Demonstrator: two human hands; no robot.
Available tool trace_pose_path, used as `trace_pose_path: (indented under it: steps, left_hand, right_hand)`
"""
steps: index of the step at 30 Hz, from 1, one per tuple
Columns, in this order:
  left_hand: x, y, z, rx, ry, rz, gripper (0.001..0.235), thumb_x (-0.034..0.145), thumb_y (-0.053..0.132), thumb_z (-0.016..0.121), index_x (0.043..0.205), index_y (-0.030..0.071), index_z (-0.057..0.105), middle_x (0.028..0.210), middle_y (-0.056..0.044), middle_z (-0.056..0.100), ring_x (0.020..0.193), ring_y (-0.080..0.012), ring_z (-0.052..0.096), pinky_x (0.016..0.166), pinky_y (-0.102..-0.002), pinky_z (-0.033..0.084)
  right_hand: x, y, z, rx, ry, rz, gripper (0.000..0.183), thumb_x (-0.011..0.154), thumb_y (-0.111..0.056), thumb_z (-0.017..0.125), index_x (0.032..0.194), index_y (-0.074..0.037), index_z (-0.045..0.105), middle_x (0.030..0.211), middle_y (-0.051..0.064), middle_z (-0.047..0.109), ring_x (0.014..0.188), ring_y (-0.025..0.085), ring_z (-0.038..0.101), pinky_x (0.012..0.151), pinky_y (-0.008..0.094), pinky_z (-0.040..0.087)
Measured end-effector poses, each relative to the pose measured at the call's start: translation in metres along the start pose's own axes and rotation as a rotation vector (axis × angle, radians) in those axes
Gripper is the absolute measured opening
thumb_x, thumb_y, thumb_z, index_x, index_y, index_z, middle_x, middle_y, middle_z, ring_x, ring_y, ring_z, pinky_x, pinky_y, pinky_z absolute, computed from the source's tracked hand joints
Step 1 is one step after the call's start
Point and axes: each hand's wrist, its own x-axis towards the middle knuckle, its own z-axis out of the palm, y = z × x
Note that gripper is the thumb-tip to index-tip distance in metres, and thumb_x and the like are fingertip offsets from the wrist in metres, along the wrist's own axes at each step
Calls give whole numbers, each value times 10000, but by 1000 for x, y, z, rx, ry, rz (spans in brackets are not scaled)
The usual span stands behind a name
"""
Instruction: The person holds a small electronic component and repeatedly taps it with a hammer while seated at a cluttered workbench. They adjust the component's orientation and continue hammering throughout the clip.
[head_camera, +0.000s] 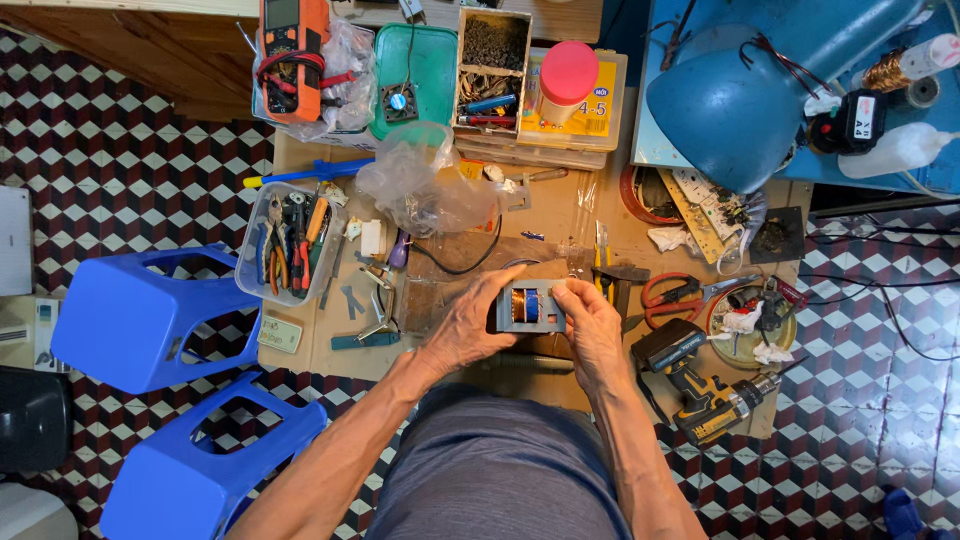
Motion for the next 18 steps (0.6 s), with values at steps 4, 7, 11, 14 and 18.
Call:
trace_pose_path:
  steps: [4, 7, 11, 14, 18]
  left_hand:
    - [14, -3, -5, -144, -49, -239, 930, 648, 236, 890, 1465, 137, 457, 1342, -117, 618, 1235, -276, 643, 1068, -388, 524]
    - [16, -3, -5, -255, -4, -272, 941, 648, 277, 906, 1447, 105, 440, 1352, -124, 602, 1209, -248, 653, 1046, -380, 533]
    - [11, -2, 6, -530, 94, -333, 917, 699, 294, 929, 1431, 45, 437, 1370, -157, 578, 1261, -238, 610, 1082, -387, 496]
    - [5, 0, 19, -738, 103, -385, 832, 744, 367, 897, 1399, 0, 538, 1363, -197, 638, 1242, -238, 652, 1098, -384, 529]
    - [2, 7, 26, -536, 142, -408, 883, 741, 442, 863, 1440, 5, 546, 1399, -225, 608, 1278, -292, 628, 1075, -392, 522]
  right_hand:
    - [7, -2, -5, 29, 9, 4, 328, 924, -124, 663, 1221, 1, 602, 985, 49, 707, 801, 120, 678, 640, 284, 545]
    - [15, 5, -18, 160, -8, 105, 293, 930, -90, 667, 1193, 30, 623, 985, 85, 719, 808, 150, 680, 630, 272, 537]
    - [17, 23, -34, 375, -46, 168, 251, 933, -33, 681, 1154, 82, 647, 974, 85, 685, 809, 140, 657, 665, 265, 563]
    - [14, 35, -41, 458, 86, 281, 236, 894, -34, 684, 1118, 36, 659, 985, 92, 699, 810, 146, 667, 663, 257, 560]
    - [10, 38, -42, 576, 139, 326, 209, 871, -10, 710, 1061, 28, 634, 1003, 122, 705, 830, 188, 673, 739, 264, 587]
